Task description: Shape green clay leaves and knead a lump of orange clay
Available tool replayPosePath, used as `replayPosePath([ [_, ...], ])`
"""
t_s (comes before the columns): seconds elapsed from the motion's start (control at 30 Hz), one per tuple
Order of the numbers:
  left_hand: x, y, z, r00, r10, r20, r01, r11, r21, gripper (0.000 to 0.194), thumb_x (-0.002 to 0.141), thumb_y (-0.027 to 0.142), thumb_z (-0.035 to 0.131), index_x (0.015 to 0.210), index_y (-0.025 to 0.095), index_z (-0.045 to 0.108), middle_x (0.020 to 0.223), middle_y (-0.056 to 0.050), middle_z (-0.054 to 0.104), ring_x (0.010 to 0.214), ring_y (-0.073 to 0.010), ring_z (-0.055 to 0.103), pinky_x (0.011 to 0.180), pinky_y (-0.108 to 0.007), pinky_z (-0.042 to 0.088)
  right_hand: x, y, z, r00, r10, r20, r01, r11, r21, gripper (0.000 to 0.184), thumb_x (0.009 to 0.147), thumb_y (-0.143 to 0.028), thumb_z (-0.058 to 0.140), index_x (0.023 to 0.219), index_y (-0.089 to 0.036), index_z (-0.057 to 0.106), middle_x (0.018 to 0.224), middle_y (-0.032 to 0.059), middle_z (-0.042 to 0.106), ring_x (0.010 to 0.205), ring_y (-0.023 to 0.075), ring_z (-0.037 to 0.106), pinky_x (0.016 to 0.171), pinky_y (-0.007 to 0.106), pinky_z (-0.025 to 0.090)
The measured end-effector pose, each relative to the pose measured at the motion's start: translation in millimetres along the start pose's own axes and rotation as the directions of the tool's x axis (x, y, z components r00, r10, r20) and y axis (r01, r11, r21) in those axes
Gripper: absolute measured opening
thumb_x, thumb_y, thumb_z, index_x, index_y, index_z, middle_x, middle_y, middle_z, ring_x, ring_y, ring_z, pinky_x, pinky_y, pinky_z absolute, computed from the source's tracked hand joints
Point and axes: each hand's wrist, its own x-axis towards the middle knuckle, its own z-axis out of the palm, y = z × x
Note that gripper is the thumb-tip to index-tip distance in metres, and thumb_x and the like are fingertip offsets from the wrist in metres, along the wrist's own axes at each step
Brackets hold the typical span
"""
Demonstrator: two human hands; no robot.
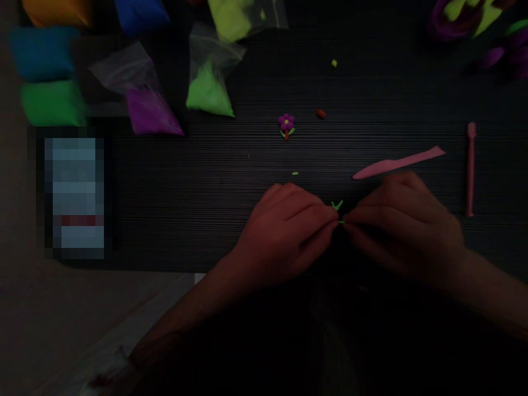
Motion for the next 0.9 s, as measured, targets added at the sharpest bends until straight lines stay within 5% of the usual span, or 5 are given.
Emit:
replayPosePath([
  [0.9,0.4,0.8,-0.6,1.000,0.009,-0.004,-0.009,1.000,-0.019,0.012,0.083,0.024,0.048,0.087,0.018,0.058,0.080,-0.002,0.064,0.078,-0.0134,0.057,0.073,-0.030,0.041,-1.9,0.7,1.8,0.999,0.033,-0.013,-0.033,0.999,0.023,0.014,0.074,-0.019,0.060,0.088,-0.020,0.057,0.079,0.0018,0.063,0.072,0.0156,0.056,0.071,0.034,0.044],
])
